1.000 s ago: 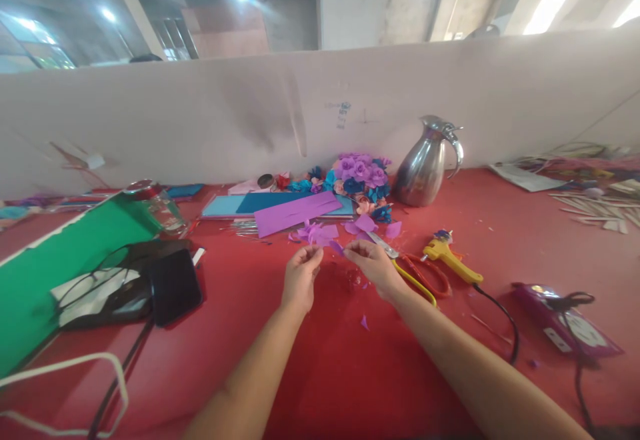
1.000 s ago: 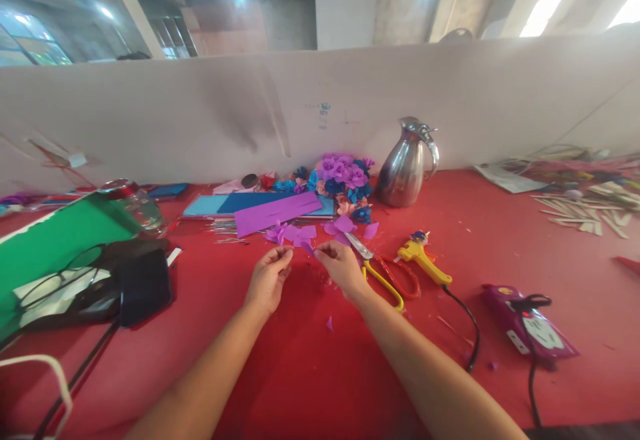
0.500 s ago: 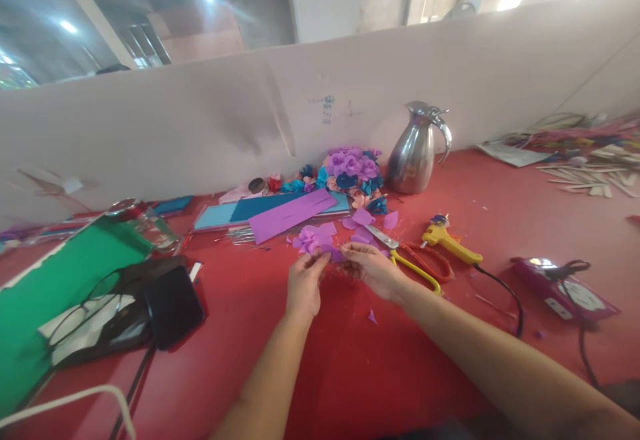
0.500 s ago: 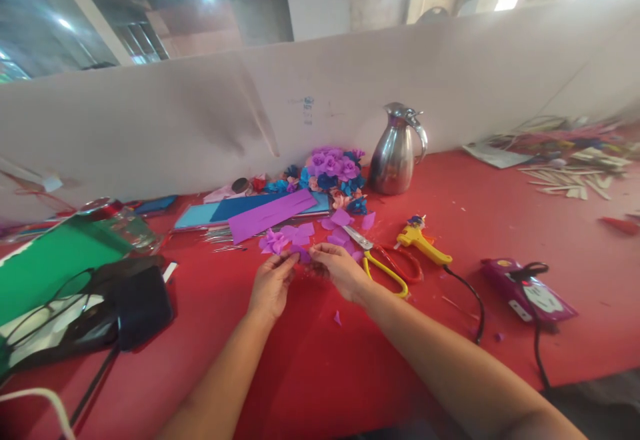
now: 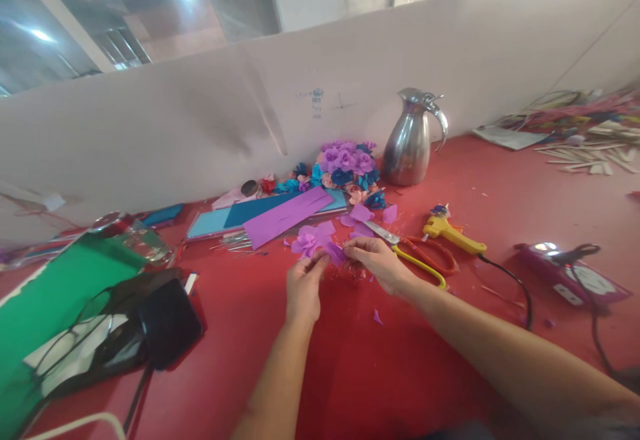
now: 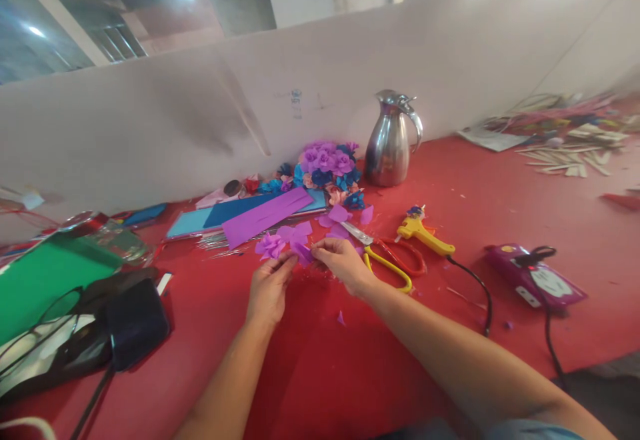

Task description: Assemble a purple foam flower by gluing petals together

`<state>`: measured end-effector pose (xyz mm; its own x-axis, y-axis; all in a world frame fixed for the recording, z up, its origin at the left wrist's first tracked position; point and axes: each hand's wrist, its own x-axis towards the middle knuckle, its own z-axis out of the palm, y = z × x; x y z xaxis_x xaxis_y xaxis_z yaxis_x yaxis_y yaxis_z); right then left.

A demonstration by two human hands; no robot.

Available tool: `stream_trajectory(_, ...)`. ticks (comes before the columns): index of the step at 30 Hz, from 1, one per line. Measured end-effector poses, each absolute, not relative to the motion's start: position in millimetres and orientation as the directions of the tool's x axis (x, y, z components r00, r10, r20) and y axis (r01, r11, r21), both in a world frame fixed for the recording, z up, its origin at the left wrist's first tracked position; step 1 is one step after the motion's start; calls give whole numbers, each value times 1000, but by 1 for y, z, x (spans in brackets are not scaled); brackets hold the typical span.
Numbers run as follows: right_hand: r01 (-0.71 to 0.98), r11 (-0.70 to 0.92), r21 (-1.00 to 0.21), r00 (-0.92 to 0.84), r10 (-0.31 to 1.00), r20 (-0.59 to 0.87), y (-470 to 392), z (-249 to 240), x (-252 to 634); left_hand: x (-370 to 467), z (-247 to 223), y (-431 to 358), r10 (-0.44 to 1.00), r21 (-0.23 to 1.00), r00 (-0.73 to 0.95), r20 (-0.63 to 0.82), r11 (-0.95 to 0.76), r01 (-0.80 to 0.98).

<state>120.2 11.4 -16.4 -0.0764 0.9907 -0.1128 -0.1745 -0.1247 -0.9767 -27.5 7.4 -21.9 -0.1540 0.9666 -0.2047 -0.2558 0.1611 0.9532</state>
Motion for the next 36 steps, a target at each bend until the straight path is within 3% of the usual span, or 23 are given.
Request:
stream_trajectory(2,-28,-58,-998,-28,998,-57,14,-18,125,-27,-21,8,961,952,-174,-216,169,-254)
stream_trajectory(4,268,27,-963,27,999,35,16,-19,132,-28,-22,9,956,953,-190,-223,173,-249)
stream_trajectory(7,688,111,-717,59,977,207,18,-19,141,-29,-24,10,951,959,-212,-223,175,-222)
stream_trajectory(9,753,146,-642,48,960,275,16,-17,141,-29,-24,10,952,961,-207,-223,180,-208)
stream_trajectory(14,471,176,-864,-79,984,157,11,-17,127,-25,-23,7,972,966,-134,-195,167,-195)
stream_trajectory(17,318,145,-937,-116,987,114,11,-21,123,-22,-24,5,984,978,-103,-145,127,-164)
stream_trajectory(23,143,121,-982,41,991,128,14,-22,130,-21,-26,0,988,993,-150,-29,11,-122)
stream_trajectory(28,11,39,-999,23,999,40,13,-15,132,-22,-23,-2,982,996,-187,-11,-7,-91)
stream_trajectory(36,-127,10,-992,-10,1000,12,3,-11,121,-19,-18,-3,988,942,-97,-123,85,-326)
